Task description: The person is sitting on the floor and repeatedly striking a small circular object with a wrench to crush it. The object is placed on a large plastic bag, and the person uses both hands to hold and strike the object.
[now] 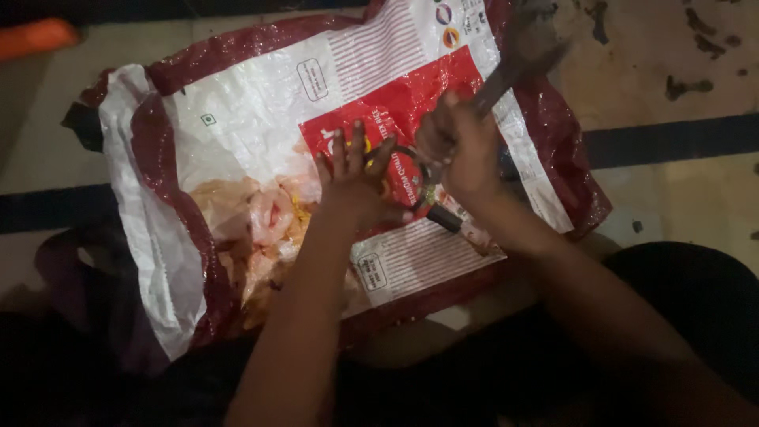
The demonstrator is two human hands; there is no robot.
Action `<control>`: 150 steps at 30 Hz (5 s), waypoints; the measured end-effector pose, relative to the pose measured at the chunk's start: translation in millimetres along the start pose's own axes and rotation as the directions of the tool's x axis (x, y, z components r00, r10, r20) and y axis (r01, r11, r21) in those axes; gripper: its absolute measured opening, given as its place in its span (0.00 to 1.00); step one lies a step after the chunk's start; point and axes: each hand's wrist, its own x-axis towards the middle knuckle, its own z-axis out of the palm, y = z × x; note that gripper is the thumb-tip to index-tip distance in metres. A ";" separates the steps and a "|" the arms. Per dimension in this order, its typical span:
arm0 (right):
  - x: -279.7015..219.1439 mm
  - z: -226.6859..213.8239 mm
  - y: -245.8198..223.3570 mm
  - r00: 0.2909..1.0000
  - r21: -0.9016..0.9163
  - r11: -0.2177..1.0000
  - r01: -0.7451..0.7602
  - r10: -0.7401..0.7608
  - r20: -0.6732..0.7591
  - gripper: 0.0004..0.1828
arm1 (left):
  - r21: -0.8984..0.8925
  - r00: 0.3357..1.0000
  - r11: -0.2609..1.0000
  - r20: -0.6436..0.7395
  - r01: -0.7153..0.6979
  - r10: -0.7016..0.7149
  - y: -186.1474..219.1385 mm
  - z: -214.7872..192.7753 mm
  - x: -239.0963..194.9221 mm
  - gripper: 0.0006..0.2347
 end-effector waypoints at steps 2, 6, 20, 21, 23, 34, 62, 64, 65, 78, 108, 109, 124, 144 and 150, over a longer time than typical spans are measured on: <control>3.3 0.3 7.3 0.929 -0.234 0.935 -0.265 0.183 -0.320 0.11 | 0.029 0.999 1.000 0.033 0.007 -0.008 0.0 -9.5 -4.5 0.58; 20.2 -3.4 0.4 0.994 0.134 0.987 -0.093 0.099 -0.039 0.23 | 0.031 1.000 0.999 -0.011 -0.010 0.011 11.2 -21.1 -8.5 0.58; 5.3 -2.7 17.3 0.999 0.170 0.985 0.027 -0.022 -0.031 0.21 | 0.011 1.000 1.000 -0.012 -0.005 0.005 9.7 -13.1 -9.5 0.56; 2.1 -6.6 17.6 0.997 0.165 0.985 0.059 -0.065 0.032 0.22 | -0.009 0.998 1.000 -0.051 -0.023 0.022 8.9 -9.3 -9.3 0.56; 0.6 -4.8 14.4 0.973 0.165 0.977 0.134 -0.161 0.165 0.24 | 0.013 1.000 1.000 0.004 0.000 0.000 8.0 -8.4 -7.0 0.57; 1.7 15.8 -10.0 0.992 -0.020 0.993 0.118 -0.118 0.044 0.22 | 0.018 0.998 1.000 -0.053 -0.017 0.018 3.6 -2.9 -4.0 0.56; 5.7 -0.9 -3.6 0.905 -0.316 0.922 -0.225 0.077 -0.418 0.08 | 0.000 1.000 1.000 -0.006 0.020 -0.020 11.4 -5.2 -1.8 0.57; 17.5 4.5 -14.5 0.896 -0.278 0.959 0.048 -0.164 -0.412 0.09 | 0.002 1.000 1.000 -0.009 0.019 -0.019 16.1 -13.4 -0.7 0.58; 21.7 5.4 -18.1 0.955 -0.046 0.990 0.136 -0.143 -0.258 0.15 | 0.017 1.000 1.000 -0.005 0.021 -0.021 12.4 -16.3 -2.6 0.58; 14.8 -8.0 34.6 0.955 -0.193 0.938 0.287 -0.295 -0.015 0.15 | -0.043 0.999 0.999 0.021 0.027 -0.026 9.9 -24.7 -7.9 0.56; -0.1 17.6 -11.6 0.958 -0.193 0.960 -0.202 0.153 -0.242 0.17 | -0.020 0.999 1.000 -0.027 0.024 -0.025 9.8 -5.3 -3.6 0.56; 6.7 18.0 -16.4 0.984 -0.079 0.987 -0.142 0.132 -0.116 0.21 | -0.001 1.000 1.000 -0.014 0.021 -0.021 11.7 -11.2 -3.7 0.57; 17.7 -4.9 12.1 0.993 0.145 0.989 -0.035 0.018 0.116 0.21 | 0.026 0.999 0.999 0.013 0.032 -0.032 14.2 -16.8 -6.7 0.56; 22.9 4.4 -15.9 0.992 -0.045 0.995 0.084 -0.088 -0.090 0.20 | -0.008 1.000 1.000 0.007 0.024 -0.024 13.3 -23.2 -5.1 0.57; 14.1 4.0 -0.9 0.993 -0.110 0.992 0.067 -0.077 -0.090 0.10 | -0.019 0.998 1.000 -0.060 0.017 -0.018 1.2 -1.4 -3.2 0.55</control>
